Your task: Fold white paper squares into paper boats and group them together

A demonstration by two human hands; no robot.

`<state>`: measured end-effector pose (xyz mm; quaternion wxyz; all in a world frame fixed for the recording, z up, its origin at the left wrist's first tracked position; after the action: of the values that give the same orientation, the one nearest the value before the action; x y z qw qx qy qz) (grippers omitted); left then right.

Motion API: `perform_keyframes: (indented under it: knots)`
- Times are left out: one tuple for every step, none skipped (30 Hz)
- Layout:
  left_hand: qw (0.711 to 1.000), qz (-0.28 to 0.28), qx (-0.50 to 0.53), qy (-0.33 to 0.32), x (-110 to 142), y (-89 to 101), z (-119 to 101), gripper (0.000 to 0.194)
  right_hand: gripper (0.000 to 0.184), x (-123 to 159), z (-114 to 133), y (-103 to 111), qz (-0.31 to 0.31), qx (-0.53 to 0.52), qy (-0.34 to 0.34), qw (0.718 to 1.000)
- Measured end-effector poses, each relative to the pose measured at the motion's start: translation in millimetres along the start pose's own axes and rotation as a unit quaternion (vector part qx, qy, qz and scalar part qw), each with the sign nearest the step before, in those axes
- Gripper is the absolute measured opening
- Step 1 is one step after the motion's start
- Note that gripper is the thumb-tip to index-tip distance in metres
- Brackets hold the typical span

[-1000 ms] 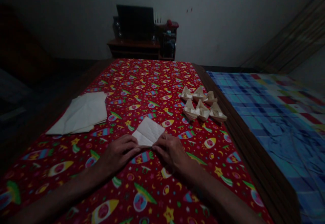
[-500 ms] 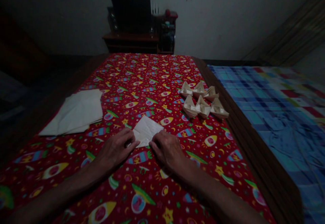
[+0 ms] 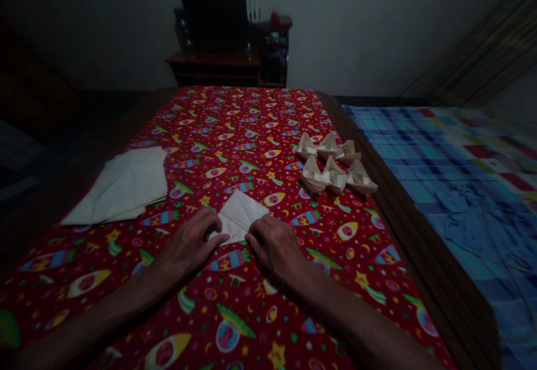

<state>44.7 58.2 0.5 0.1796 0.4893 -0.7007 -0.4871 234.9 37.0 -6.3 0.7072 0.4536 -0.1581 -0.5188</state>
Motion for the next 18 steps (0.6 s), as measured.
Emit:
perform_keyframes:
  knots:
    - [1.0,-0.005,-0.003,-0.005,0.0,0.9,-1.6,0.008,0.013,0.5,1.2,-0.6,0.0,0.021,0.01,1.0]
    - [1.0,-0.009,-0.012,-0.015,0.3,1.6,-3.6,0.013,0.013,1.1,3.0,-1.3,-0.001,0.051,0.026,0.998]
    - [0.999,-0.007,-0.028,-0.034,0.9,1.8,-6.0,0.017,0.013,1.9,5.1,-2.0,-0.002,0.085,0.046,0.995]
    - [0.997,0.0,-0.048,-0.057,1.8,1.2,-8.5,0.021,0.013,2.9,7.6,-2.9,0.0,0.121,0.07,0.99]
    - [0.994,0.011,-0.072,-0.084,3.1,-0.1,-11.2,0.023,0.014,3.8,10.0,-3.9,0.002,0.153,0.094,0.984]
    - [0.989,0.024,-0.095,-0.111,4.8,-2.0,-13.7,0.025,0.015,4.8,12.2,-4.8,0.006,0.179,0.114,0.977]
    - [0.983,0.034,-0.116,-0.135,6.9,-4.2,-16.1,0.027,0.016,5.5,13.8,-5.6,0.012,0.198,0.127,0.972]
    - [0.978,0.039,-0.134,-0.155,9.2,-6.5,-18.2,0.03,0.018,6.0,15.1,-6.1,0.019,0.211,0.133,0.968]
    - [0.974,0.042,-0.149,-0.168,11.8,-8.9,-20.0,0.034,0.02,6.2,16.0,-6.3,0.027,0.22,0.135,0.966]
    - [0.97,0.046,-0.161,-0.177,14.6,-11.2,-21.8,0.038,0.021,6.4,16.7,-6.2,0.035,0.226,0.133,0.964]
    - [0.966,0.051,-0.171,-0.184,17.5,-13.2,-23.5,0.042,0.022,6.4,17.2,-5.8,0.042,0.23,0.128,0.964]
    - [0.964,0.056,-0.179,-0.188,20.5,-14.6,-24.9,0.045,0.023,6.6,17.7,-5.1,0.05,0.232,0.124,0.964]
    - [0.962,0.062,-0.185,-0.189,23.5,-15.1,-26.0,0.047,0.023,7.0,18.2,-4.2,0.056,0.231,0.122,0.964]
    - [0.962,0.066,-0.19,-0.187,26.2,-14.5,-26.7,0.049,0.023,7.7,18.7,-3.1,0.061,0.227,0.12,0.965]
    - [0.961,0.072,-0.195,-0.185,28.8,-13.0,-26.7,0.049,0.023,8.5,19.0,-1.8,0.064,0.223,0.119,0.965]
    - [0.96,0.074,-0.198,-0.181,31.0,-10.4,-26.1,0.05,0.024,9.6,19.2,-0.5,0.067,0.219,0.118,0.966]
    - [0.961,0.073,-0.201,-0.176,32.8,-7.1,-24.8,0.05,0.025,10.9,19.3,0.8,0.069,0.215,0.118,0.967]
    - [0.961,0.074,-0.204,-0.172,34.3,-3.7,-22.9,0.05,0.026,12.1,19.4,1.8,0.071,0.213,0.117,0.967]
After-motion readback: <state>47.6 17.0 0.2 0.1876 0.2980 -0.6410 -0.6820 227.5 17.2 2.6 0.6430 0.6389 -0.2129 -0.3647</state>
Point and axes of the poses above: each hand's wrist, its own x-axis away from the middle knuckle, its own y-axis out of the back of the hand, z = x × y, the point moved 3 cm from there along -x, towards the middle knuckle, and after that the axes turned 4 degrees about -x, right-handed, at the moved point
